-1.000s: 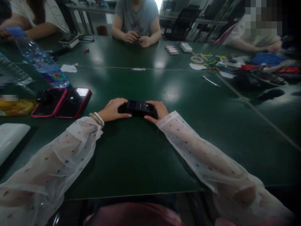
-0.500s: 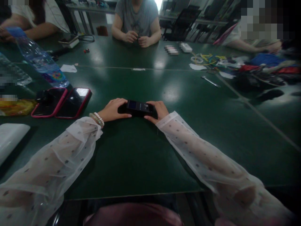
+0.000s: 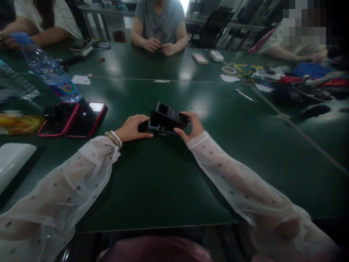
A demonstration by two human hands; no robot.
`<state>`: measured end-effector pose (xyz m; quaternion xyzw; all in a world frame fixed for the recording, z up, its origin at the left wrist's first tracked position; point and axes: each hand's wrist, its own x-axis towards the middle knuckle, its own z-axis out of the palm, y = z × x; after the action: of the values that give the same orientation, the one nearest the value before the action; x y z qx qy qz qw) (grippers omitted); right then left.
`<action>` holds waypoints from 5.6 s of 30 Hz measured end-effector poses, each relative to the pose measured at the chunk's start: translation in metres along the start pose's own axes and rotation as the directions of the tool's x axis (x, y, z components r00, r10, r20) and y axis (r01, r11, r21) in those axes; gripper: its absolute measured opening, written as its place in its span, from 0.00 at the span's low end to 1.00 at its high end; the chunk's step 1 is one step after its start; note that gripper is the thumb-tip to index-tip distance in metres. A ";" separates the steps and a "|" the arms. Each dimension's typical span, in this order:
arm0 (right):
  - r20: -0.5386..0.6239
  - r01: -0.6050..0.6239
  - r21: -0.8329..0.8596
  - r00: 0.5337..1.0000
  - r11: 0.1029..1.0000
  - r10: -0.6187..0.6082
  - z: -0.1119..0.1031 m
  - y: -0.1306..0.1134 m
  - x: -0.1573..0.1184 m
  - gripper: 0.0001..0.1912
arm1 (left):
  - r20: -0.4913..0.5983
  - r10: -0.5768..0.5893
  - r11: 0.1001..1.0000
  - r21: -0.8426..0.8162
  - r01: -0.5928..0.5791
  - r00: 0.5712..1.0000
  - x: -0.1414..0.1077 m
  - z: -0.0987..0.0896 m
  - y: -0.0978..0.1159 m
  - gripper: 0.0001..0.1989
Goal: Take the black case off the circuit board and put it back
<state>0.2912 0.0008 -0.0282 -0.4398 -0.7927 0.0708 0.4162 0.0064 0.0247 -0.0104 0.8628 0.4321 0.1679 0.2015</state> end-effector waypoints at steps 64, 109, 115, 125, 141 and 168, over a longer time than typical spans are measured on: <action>0.025 0.033 0.117 0.999 0.993 -0.036 0.003 -0.003 0.001 0.31 | -0.022 0.038 0.999 0.028 -0.037 0.999 0.001 0.006 -0.009 0.30; 0.272 0.014 -0.124 0.962 0.992 0.020 0.014 0.011 -0.005 0.33 | 0.006 -0.034 0.999 0.017 0.034 0.999 0.000 -0.001 0.002 0.33; 0.282 0.011 -0.124 0.959 0.992 0.025 0.014 0.010 -0.004 0.33 | -0.006 -0.019 1.000 0.012 0.020 1.000 0.000 0.000 0.000 0.32; 0.292 0.010 -0.138 0.956 0.990 0.031 0.015 0.012 -0.005 0.34 | -0.014 -0.021 1.000 0.015 0.021 1.000 0.001 0.001 0.000 0.31; 0.277 -0.038 -0.028 0.960 0.999 0.044 0.013 0.013 -0.003 0.35 | -0.007 -0.007 1.000 -0.011 0.007 1.000 0.000 0.001 -0.002 0.31; -0.253 -0.232 -0.264 0.953 0.936 0.165 -0.026 0.077 0.014 0.29 | 0.024 0.022 0.999 0.027 -0.023 0.999 -0.001 0.001 -0.003 0.31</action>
<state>0.3557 0.0516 -0.0398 -0.5798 -0.6928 -0.0553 0.4252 0.0046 0.0252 -0.0125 0.8723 0.4221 0.1540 0.1930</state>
